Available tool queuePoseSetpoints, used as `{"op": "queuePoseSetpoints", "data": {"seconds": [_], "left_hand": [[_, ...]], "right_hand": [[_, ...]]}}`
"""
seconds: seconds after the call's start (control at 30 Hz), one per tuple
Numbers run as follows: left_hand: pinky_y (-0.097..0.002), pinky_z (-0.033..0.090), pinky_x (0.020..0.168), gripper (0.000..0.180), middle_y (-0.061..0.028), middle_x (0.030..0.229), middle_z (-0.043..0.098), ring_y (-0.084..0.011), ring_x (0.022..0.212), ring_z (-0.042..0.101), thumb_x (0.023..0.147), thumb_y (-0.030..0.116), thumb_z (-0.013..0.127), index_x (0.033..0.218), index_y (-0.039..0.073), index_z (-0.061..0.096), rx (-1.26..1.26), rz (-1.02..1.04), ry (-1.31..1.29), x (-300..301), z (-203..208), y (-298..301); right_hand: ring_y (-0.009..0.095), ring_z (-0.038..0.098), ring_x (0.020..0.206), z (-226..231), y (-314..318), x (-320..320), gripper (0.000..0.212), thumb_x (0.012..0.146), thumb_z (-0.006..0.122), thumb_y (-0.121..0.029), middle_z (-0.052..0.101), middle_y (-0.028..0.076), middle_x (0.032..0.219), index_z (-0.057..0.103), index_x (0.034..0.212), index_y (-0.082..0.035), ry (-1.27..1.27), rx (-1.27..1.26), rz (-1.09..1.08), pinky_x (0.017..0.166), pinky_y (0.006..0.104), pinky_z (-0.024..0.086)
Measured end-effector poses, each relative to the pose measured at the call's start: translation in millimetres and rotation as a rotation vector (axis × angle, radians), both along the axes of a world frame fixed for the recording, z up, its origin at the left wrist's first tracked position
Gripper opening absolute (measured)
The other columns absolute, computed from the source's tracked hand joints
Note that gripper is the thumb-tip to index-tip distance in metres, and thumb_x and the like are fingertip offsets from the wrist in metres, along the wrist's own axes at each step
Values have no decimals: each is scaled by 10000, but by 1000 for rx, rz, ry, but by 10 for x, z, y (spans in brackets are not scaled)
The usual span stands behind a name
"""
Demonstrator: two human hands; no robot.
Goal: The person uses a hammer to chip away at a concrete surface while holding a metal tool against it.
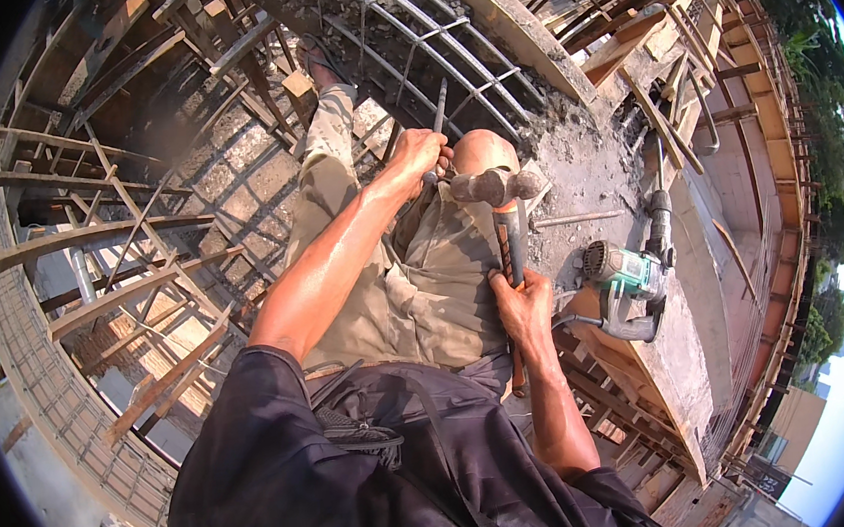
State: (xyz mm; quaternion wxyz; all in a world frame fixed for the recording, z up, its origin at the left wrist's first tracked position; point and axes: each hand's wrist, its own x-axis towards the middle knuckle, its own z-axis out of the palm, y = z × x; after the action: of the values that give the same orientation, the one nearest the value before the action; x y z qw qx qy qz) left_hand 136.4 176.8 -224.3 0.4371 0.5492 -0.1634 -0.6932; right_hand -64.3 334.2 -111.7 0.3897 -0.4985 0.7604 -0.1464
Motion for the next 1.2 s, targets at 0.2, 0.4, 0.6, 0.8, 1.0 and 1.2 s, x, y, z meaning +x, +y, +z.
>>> {"op": "queuePoseSetpoints", "data": {"seconds": [0.2,0.4,0.6,0.8,1.0,1.2], "left_hand": [[-272,455,427,146,-91,708,614,-130,538,567,901,107,596,833,-19,625,59,57,78,86,51,-115],[-274,459,422,111,-79,696,601,-133,546,574,894,98,610,865,-9,614,-16,153,155,50,26,-46],[-279,447,416,119,-74,678,589,-136,521,564,884,99,616,823,-2,612,-16,237,246,16,113,-88],[-274,440,418,128,-69,667,586,-139,521,561,880,107,622,808,1,613,-23,212,261,26,242,-81],[-332,457,464,85,-78,680,616,-160,514,562,830,87,660,826,8,628,32,417,413,-76,218,-336],[-324,406,458,205,-80,567,611,-178,470,536,794,165,700,652,21,669,-155,832,496,-524,592,-369]], "right_hand": [[103,438,545,-14,-1,26,334,812,684,-266,494,23,546,588,691,29,34,2,-7,508,329,387],[52,392,543,-7,42,0,292,861,685,-221,481,-48,578,575,699,-5,-7,-69,41,489,269,317],[41,375,557,51,52,48,319,880,690,-239,470,-60,588,564,691,-14,14,-69,47,494,254,300],[42,399,574,486,25,194,274,887,707,-190,475,-49,583,578,725,-10,19,-154,60,515,238,339],[63,530,632,858,-382,188,178,913,706,-131,606,1,656,636,829,9,122,-532,494,603,239,434],[175,552,518,626,-771,157,117,875,674,-103,633,133,620,656,863,11,365,-442,487,549,307,467]]}}
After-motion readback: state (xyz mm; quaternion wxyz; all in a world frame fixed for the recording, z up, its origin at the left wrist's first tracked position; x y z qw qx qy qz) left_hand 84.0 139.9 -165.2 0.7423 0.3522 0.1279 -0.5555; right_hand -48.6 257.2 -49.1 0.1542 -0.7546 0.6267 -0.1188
